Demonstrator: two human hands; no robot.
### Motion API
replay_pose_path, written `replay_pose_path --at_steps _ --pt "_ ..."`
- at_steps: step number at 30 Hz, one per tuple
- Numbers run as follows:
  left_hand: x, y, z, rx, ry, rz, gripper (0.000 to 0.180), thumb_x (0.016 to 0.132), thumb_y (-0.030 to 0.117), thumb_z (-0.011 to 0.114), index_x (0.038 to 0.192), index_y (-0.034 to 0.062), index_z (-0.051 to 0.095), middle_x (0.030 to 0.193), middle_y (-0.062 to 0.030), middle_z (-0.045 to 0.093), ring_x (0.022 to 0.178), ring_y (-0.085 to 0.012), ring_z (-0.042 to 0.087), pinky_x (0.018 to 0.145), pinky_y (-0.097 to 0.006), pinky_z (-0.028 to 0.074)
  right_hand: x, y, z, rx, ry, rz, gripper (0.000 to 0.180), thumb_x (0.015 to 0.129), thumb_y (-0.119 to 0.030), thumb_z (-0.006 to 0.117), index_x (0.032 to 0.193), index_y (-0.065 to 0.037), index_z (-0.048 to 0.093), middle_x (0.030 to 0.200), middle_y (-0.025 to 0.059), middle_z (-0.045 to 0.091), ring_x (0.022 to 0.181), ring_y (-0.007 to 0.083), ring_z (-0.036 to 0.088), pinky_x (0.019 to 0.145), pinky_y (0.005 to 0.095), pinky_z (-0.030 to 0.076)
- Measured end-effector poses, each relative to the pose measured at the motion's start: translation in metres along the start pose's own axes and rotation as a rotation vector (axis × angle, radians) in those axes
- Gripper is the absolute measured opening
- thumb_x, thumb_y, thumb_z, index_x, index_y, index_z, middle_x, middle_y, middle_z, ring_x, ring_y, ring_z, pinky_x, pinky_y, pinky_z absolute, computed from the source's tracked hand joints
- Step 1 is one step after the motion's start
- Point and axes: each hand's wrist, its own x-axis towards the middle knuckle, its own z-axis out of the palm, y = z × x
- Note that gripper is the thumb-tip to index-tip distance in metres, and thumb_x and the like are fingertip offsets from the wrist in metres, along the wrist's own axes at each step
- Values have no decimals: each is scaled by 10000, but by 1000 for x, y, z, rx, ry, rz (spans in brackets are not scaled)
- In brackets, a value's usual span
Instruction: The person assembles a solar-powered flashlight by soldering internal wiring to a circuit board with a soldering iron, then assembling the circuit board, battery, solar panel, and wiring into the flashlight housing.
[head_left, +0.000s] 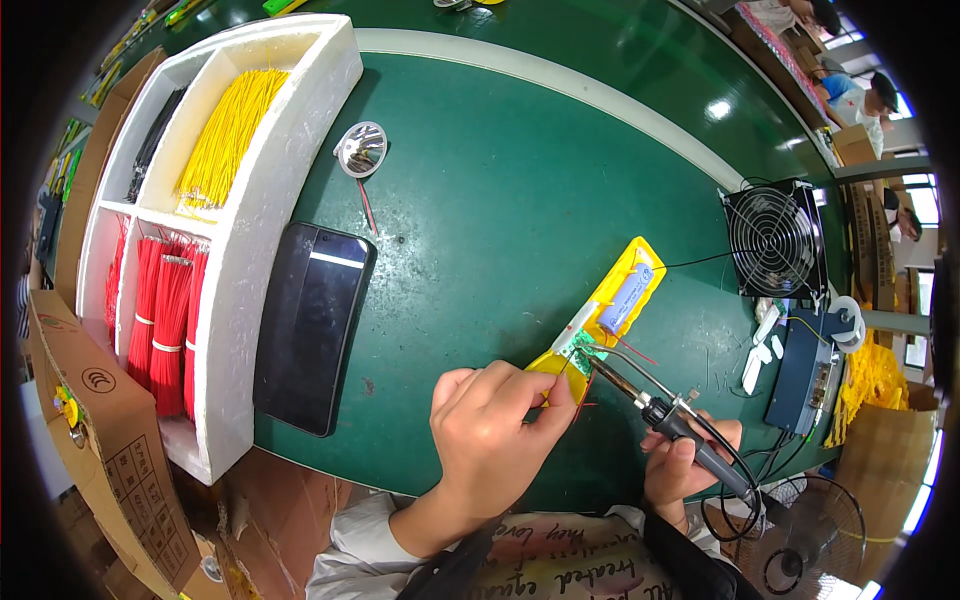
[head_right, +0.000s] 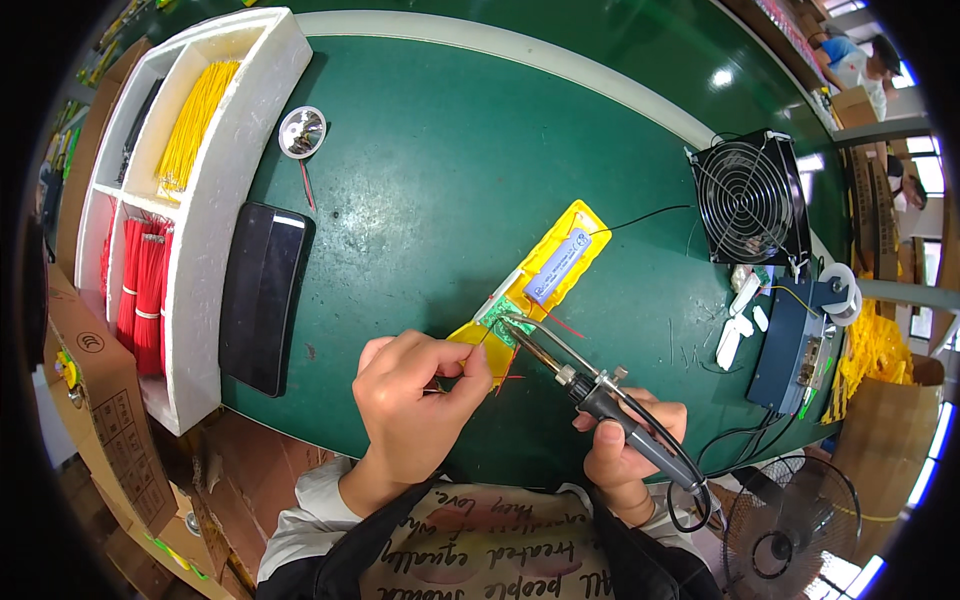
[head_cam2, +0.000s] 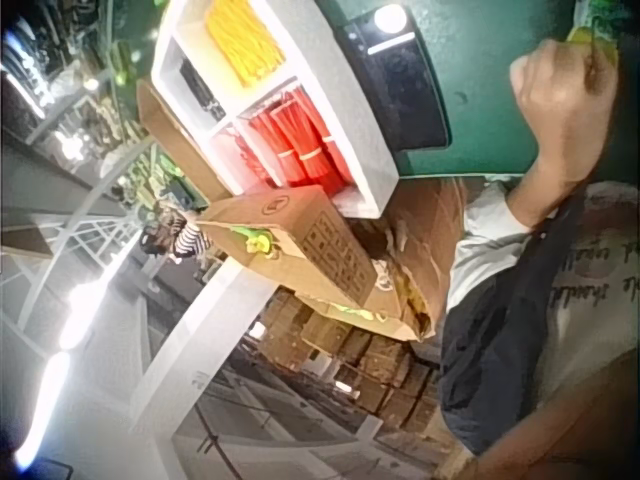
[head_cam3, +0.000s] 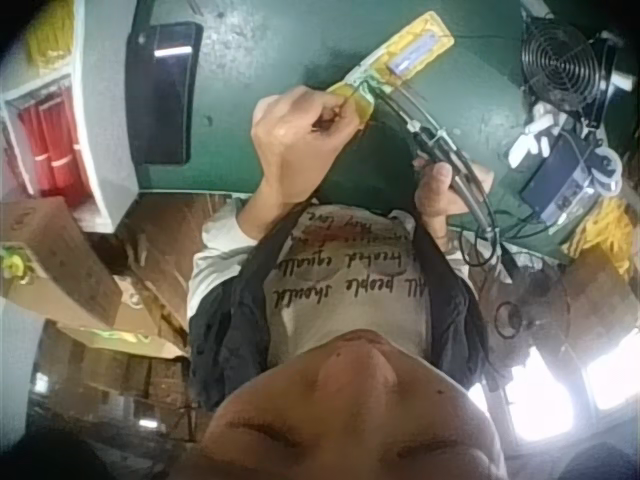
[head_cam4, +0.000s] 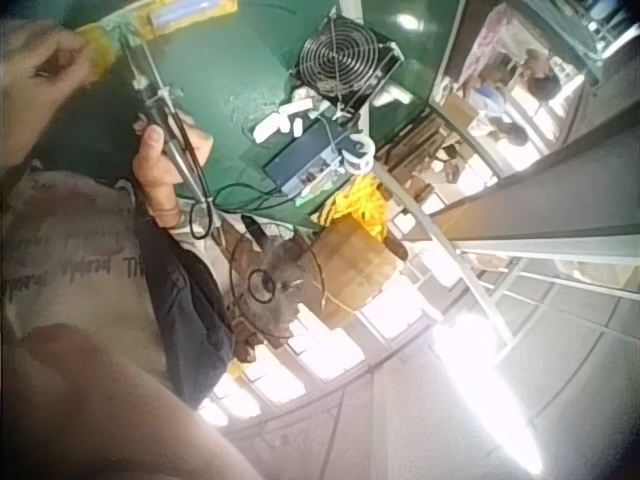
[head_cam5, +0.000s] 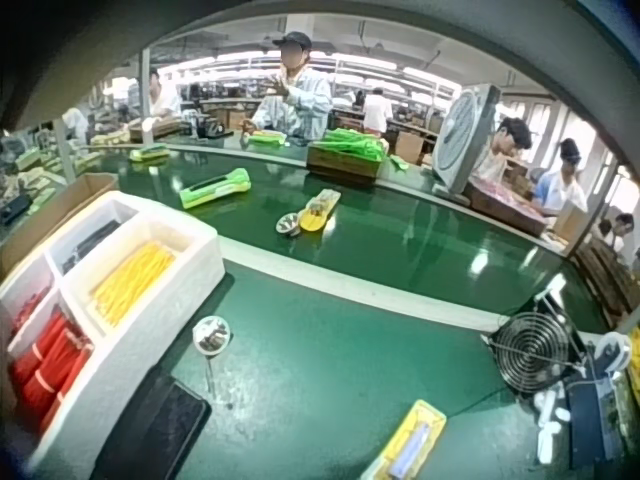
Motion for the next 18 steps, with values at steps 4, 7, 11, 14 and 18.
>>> replay_pose_path --at_steps 4,7,11,14,18 --pt "0 0 0 0 2 -5 172 639 20 747 646 106 599 552 37 517 473 -127 479 587 -275 373 0 0 0 3 -4 -4 423 865 -345 656 897 -26 379 601 83 586 510 144 583 530 256 492" --pt "0 0 0 4 3 -7 173 639 18 746 643 106 598 551 38 514 473 -126 477 588 -274 374 0 2 -2 -7 -7 -37 421 867 -340 655 901 -22 382 600 83 585 511 145 582 528 257 492" --pt "-1 0 0 1 8 -5 170 639 19 747 645 106 601 550 37 513 472 -126 477 590 -273 377 -1 1 -1 -4 -3 -24 416 868 -335 655 901 -19 387 601 84 586 510 144 582 530 256 491" --pt "0 0 1 -1 7 -5 166 639 21 748 649 106 606 551 36 515 472 -126 477 590 -273 378 0 0 -1 5 -10 -19 411 869 -331 654 899 -19 387 600 81 585 509 143 581 534 256 492" --pt "-1 0 0 -5 1 -9 164 639 22 749 651 106 608 550 36 516 472 -126 478 592 -274 380 -1 1 -1 2 -15 -23 408 872 -324 651 899 -16 384 598 77 583 513 143 580 540 251 490"
